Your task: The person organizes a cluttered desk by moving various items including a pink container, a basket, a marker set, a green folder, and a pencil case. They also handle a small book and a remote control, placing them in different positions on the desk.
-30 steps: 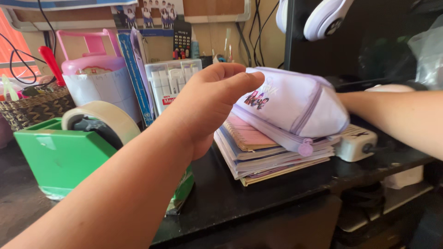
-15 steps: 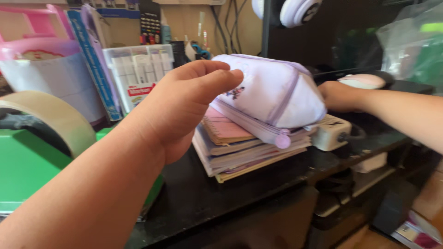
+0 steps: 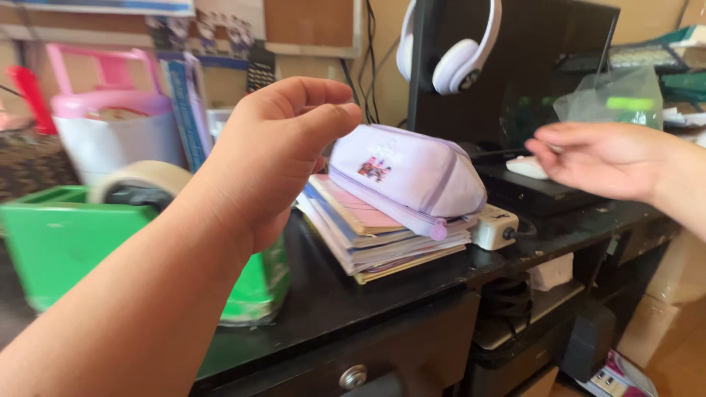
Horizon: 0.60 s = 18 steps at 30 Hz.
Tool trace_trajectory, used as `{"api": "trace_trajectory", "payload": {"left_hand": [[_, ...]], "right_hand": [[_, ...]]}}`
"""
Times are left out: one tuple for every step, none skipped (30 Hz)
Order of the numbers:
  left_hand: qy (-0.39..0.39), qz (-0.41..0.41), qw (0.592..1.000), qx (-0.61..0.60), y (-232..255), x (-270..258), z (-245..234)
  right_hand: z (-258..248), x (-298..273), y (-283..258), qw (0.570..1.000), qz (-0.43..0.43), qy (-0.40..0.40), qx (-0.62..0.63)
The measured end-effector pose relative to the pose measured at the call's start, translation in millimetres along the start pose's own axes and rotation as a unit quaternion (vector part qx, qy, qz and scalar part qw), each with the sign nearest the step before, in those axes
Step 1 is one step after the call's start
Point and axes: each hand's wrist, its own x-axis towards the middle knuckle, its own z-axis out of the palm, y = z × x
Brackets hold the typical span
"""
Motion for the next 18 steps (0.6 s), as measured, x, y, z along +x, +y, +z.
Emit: {"api": "trace_trajectory", "payload": {"left_hand": [[0.014,0.012,1.0,0.015,8,-5,-5],[0.032,0.023,0.999,0.031,16,-11,-12],[0.049,0.035,0.997,0.047,23,-17,-19],[0.062,0.046,0.996,0.049,31,-23,-29],[0.076,0.057,0.994,0.05,38,-29,-40],[0.09,0.067,0.992,0.053,45,-35,-52],[0.111,0.076,0.989,0.066,51,-41,-65],[0.133,0.084,0.984,0.08,57,-47,-78],[0.154,0.091,0.979,0.094,63,-54,-93],[0.174,0.1,0.974,0.107,68,-61,-108],[0.193,0.109,0.968,0.12,73,-69,-123],[0.212,0.117,0.961,0.132,77,-76,-136],[0.241,0.084,0.959,0.121,80,-83,-149],[0.269,0.051,0.956,0.107,83,-90,-162],[0.297,0.019,0.95,0.093,85,-97,-174],[0.306,0.012,0.948,0.091,85,-104,-186],[0.315,0.005,0.945,0.089,84,-112,-198],[0.323,-0.004,0.942,0.087,83,-120,-209]], "right_hand": [[26,-10,-5,0.999,-0.007,-0.043,-0.003],[54,-19,-10,0.996,-0.013,-0.09,-0.006],[81,-28,-13,0.991,-0.02,-0.136,-0.009],[109,-36,-13,0.986,-0.007,-0.168,0.001],[135,-44,-12,0.98,0.005,-0.2,0.01],[162,-51,-8,0.972,0.018,-0.233,0.021],[189,-55,-1,0.969,0.039,-0.242,0.032],[214,-59,11,0.965,0.062,-0.252,0.044],[234,-64,23,0.96,0.084,-0.261,0.055],[251,-67,35,0.955,0.109,-0.272,0.056],[271,-68,50,0.948,0.133,-0.283,0.057],[287,-68,65,0.942,0.157,-0.293,0.057],[300,-70,79,0.956,0.12,-0.268,0.012],[312,-73,92,0.966,0.081,-0.242,-0.033],[323,-76,102,0.973,0.041,-0.214,-0.076],[331,-80,110,0.964,-0.025,-0.209,-0.164],[337,-84,116,0.943,-0.092,-0.201,-0.248],[343,-88,123,0.912,-0.159,-0.19,-0.327]]}}
